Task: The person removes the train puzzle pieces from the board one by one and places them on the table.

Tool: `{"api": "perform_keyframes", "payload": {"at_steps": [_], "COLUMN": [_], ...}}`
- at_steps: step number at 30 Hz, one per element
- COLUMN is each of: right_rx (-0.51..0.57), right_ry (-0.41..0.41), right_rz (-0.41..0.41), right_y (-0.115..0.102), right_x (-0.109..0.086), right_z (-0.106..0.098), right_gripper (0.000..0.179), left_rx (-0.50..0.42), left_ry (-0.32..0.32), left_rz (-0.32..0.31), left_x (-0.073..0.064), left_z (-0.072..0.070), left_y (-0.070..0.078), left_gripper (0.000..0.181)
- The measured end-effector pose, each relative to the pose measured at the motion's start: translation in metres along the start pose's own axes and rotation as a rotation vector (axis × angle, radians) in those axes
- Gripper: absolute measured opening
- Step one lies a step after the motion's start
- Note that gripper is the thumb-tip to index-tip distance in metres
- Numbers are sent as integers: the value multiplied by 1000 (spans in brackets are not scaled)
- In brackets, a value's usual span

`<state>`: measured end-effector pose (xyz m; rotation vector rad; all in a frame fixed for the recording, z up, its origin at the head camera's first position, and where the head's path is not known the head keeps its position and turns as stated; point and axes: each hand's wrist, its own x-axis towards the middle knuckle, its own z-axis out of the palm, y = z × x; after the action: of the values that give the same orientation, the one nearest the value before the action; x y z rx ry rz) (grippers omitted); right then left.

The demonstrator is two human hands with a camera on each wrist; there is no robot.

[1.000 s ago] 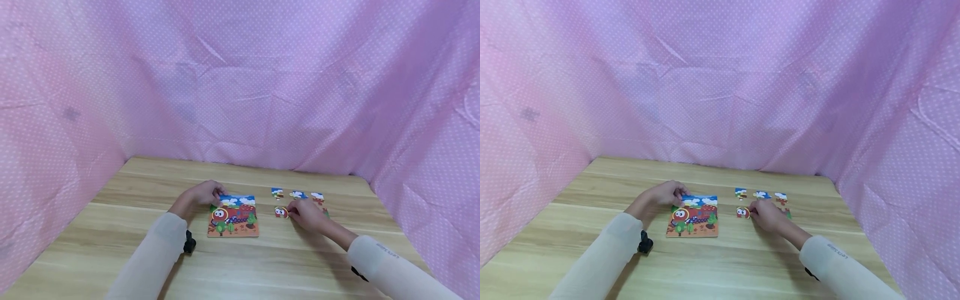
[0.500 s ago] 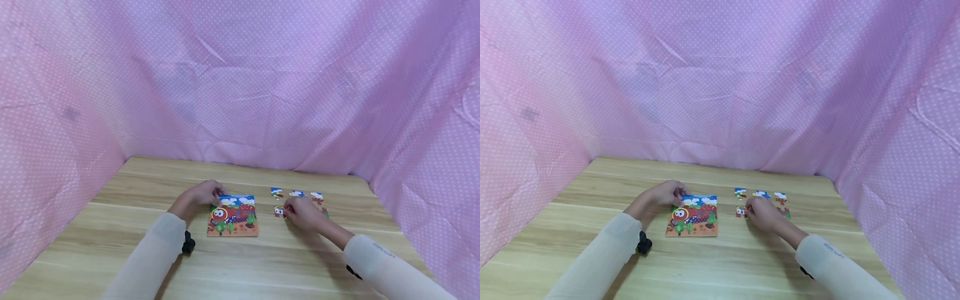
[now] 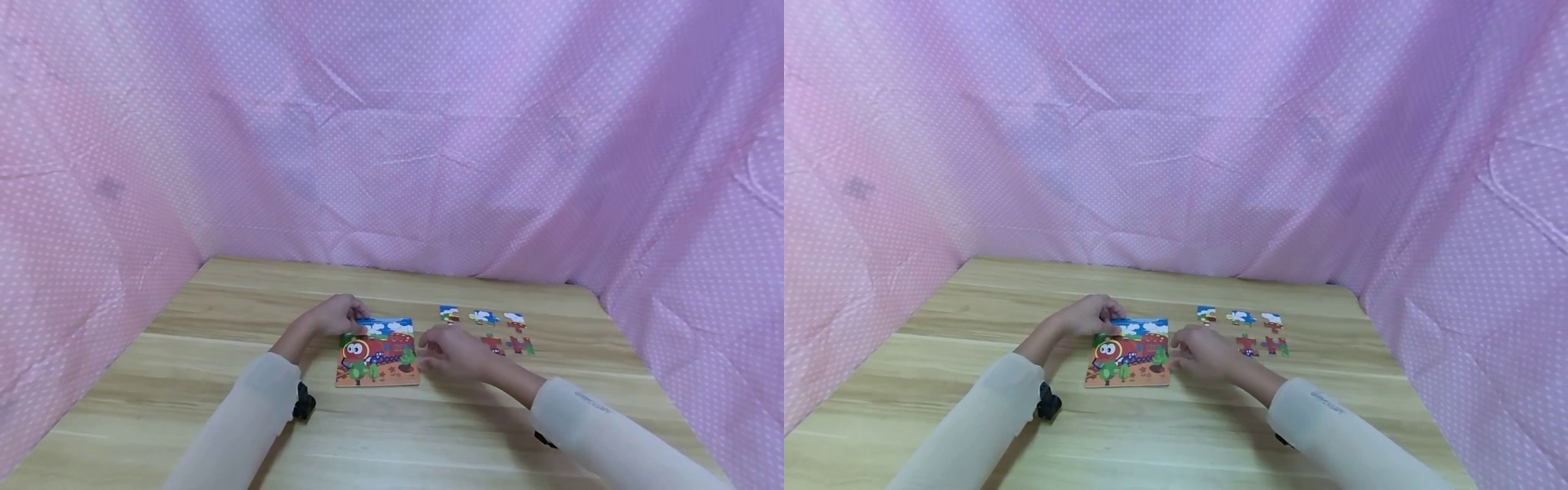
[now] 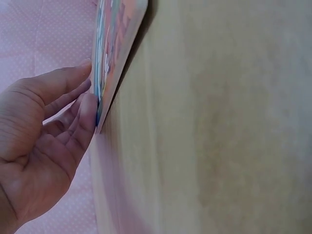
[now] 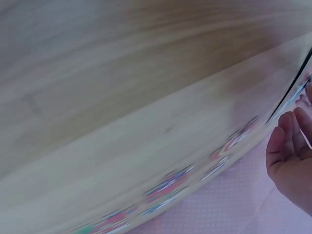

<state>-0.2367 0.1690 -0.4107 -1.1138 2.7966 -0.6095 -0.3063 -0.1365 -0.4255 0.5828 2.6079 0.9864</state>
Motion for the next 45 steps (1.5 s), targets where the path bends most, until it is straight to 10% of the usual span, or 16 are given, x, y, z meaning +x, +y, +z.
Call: {"api": "perform_keyframes", "payload": {"at_steps": [26, 45], "right_rx": [164, 193], "right_ry": [-171, -238], "right_rz": [71, 133], "right_y": [-17, -19], "right_x": [31, 39], "right_z": [11, 11], "right_gripper": [30, 36], "left_rx": [280, 309], "left_ry": [-104, -87], "left_rz": [285, 297], "left_x": [-21, -33], "left_z": [26, 32], "left_y": [27, 32], "left_gripper": [38, 44]}}
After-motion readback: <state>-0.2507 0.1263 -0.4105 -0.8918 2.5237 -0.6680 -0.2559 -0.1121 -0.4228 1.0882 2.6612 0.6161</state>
